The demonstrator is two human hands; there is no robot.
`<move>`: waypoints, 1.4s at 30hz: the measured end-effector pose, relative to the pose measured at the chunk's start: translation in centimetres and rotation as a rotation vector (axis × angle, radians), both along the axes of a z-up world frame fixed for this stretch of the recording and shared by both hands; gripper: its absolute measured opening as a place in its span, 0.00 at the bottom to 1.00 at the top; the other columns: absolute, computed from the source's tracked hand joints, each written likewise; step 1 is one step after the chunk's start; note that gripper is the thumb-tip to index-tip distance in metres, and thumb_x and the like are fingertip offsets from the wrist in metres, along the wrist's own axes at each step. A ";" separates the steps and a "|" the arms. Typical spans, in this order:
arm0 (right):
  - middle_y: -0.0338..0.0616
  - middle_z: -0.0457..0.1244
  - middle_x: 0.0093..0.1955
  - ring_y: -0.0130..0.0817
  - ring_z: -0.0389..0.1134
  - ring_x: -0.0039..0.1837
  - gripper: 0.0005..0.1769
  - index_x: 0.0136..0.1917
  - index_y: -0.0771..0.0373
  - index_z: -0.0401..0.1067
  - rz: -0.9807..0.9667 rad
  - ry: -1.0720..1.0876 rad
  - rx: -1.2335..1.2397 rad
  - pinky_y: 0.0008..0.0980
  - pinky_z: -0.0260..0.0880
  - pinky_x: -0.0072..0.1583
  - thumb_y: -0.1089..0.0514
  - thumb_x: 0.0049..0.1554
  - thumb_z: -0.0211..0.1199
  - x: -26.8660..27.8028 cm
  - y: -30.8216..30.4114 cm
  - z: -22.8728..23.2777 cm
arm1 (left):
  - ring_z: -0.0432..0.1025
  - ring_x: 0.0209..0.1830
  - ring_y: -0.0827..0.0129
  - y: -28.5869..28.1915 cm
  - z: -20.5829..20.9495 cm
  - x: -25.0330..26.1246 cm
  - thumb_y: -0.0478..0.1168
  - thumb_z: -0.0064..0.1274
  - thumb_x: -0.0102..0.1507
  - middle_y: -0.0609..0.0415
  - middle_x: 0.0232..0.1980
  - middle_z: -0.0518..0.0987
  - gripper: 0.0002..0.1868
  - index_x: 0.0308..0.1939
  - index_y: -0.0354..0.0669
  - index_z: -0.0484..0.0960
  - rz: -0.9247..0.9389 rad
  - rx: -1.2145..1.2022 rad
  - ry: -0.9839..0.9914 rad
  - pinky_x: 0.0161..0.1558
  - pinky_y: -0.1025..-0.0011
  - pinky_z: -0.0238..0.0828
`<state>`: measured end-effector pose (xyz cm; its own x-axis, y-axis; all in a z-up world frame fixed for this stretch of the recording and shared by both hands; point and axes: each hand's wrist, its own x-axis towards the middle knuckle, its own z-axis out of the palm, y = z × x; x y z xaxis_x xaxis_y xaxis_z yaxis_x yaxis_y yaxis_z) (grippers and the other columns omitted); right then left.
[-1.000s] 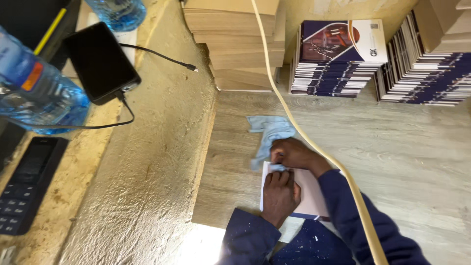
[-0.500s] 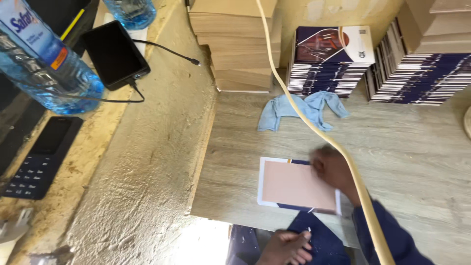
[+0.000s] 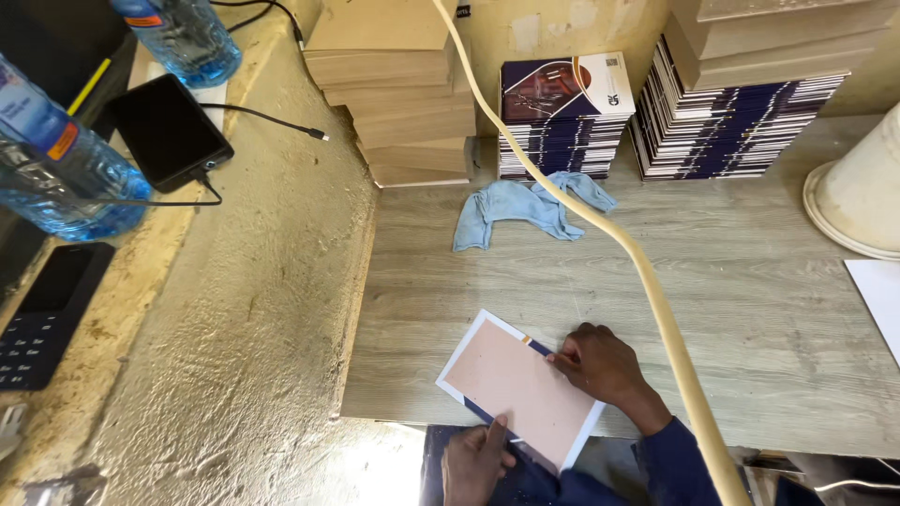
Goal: The person inserts a cover into a book block, aligns the edges, and presses the cover onto the block. They repeat this process with multiple book blocks, stacking the finished books on the table.
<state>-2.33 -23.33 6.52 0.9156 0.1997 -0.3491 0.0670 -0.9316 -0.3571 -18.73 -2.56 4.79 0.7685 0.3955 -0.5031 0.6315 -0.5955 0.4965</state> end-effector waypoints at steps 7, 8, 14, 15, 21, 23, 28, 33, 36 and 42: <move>0.27 0.71 0.38 0.27 0.71 0.42 0.19 0.42 0.45 0.69 0.165 0.104 0.276 0.34 0.63 0.46 0.33 0.62 0.63 -0.9 1.4 0.6 | 0.71 0.14 0.77 0.6 -1.0 0.7 0.54 0.62 0.70 0.54 0.21 0.86 0.24 0.24 0.48 0.81 0.257 -0.702 -0.175 0.22 0.79 0.68; 0.28 0.72 0.41 0.25 0.71 0.43 0.15 0.49 0.48 0.70 0.197 0.147 0.413 0.31 0.64 0.47 0.37 0.64 0.63 -0.8 1.5 0.7 | 0.71 0.16 0.79 0.6 -0.3 1.3 0.51 0.64 0.70 0.61 0.21 0.85 0.21 0.24 0.53 0.78 0.228 -0.575 -0.272 0.26 0.79 0.73; 0.39 0.66 0.68 0.33 0.70 0.67 0.31 0.71 0.50 0.68 -0.191 -0.003 0.828 0.37 0.71 0.64 0.35 0.60 0.60 0.0 -0.4 -1.4 | 0.52 0.18 0.81 2.4 7.2 5.2 0.44 0.61 0.69 0.69 0.16 0.61 0.19 0.63 0.52 0.91 0.075 -0.639 -0.554 0.26 0.76 0.48; 0.39 0.66 0.68 0.33 0.70 0.67 0.31 0.71 0.50 0.68 -0.201 -0.017 0.828 0.37 0.71 0.64 0.35 0.60 0.60 -0.4 -0.3 -0.2 | 0.52 0.18 0.81 2.4 7.1 5.2 0.44 0.61 0.69 0.69 0.16 0.61 0.19 0.63 0.52 0.91 0.059 -0.645 -0.557 0.26 0.76 0.48; 0.52 0.75 0.59 0.41 0.76 0.58 0.29 0.66 0.70 0.77 -0.531 0.172 1.405 0.40 0.75 0.58 0.45 0.64 0.59 -2.3 0.6 1.2 | 0.77 0.76 0.68 2.4 4.5 6.0 0.53 0.57 0.68 0.50 0.74 0.81 0.35 0.77 0.43 0.71 -0.044 -0.800 -0.232 0.73 0.70 0.75; 0.54 0.76 0.59 0.43 0.77 0.57 0.28 0.66 0.69 0.78 -0.552 0.214 1.368 0.43 0.76 0.57 0.46 0.64 0.58 -3.6 1.3 1.3 | 0.73 0.77 0.63 2.5 6.1 6.6 0.68 0.34 0.68 0.52 0.75 0.82 0.40 0.76 0.51 0.74 -0.109 -0.767 -0.510 0.75 0.62 0.67; 0.55 0.76 0.63 0.43 0.76 0.63 0.29 0.69 0.70 0.77 -0.467 0.251 1.410 0.43 0.75 0.64 0.48 0.63 0.59 -4.5 2.3 -0.7 | 0.77 0.46 0.75 4.1 3.3 8.6 0.52 0.45 0.75 0.60 0.44 0.86 0.18 0.44 0.47 0.86 0.075 -0.879 -0.632 0.49 0.71 0.73; 0.47 0.76 0.56 0.36 0.74 0.59 0.25 0.59 0.69 0.83 -0.520 0.083 1.422 0.39 0.72 0.62 0.45 0.66 0.59 -4.9 2.8 -0.2 | 0.70 0.35 0.79 4.2 2.8 8.5 0.48 0.51 0.75 0.63 0.35 0.82 0.15 0.39 0.45 0.85 0.133 -0.917 -0.607 0.39 0.73 0.67; 0.35 0.74 0.55 0.23 0.69 0.57 0.23 0.66 0.68 0.84 -0.562 -0.165 1.203 0.29 0.74 0.54 0.54 0.63 0.66 -4.9 2.7 0.2 | 0.59 0.29 0.81 5.0 3.2 8.0 0.42 0.55 0.74 0.68 0.27 0.70 0.16 0.30 0.48 0.82 0.179 -0.872 -0.651 0.34 0.74 0.56; 0.54 0.74 0.56 0.41 0.72 0.56 0.26 0.67 0.75 0.79 -0.777 0.006 1.414 0.39 0.75 0.59 0.66 0.56 0.72 -3.7 1.5 -1.9 | 0.53 0.28 0.81 6.0 3.5 7.7 0.38 0.62 0.68 0.70 0.26 0.59 0.11 0.47 0.40 0.99 0.108 -0.786 -0.637 0.35 0.76 0.53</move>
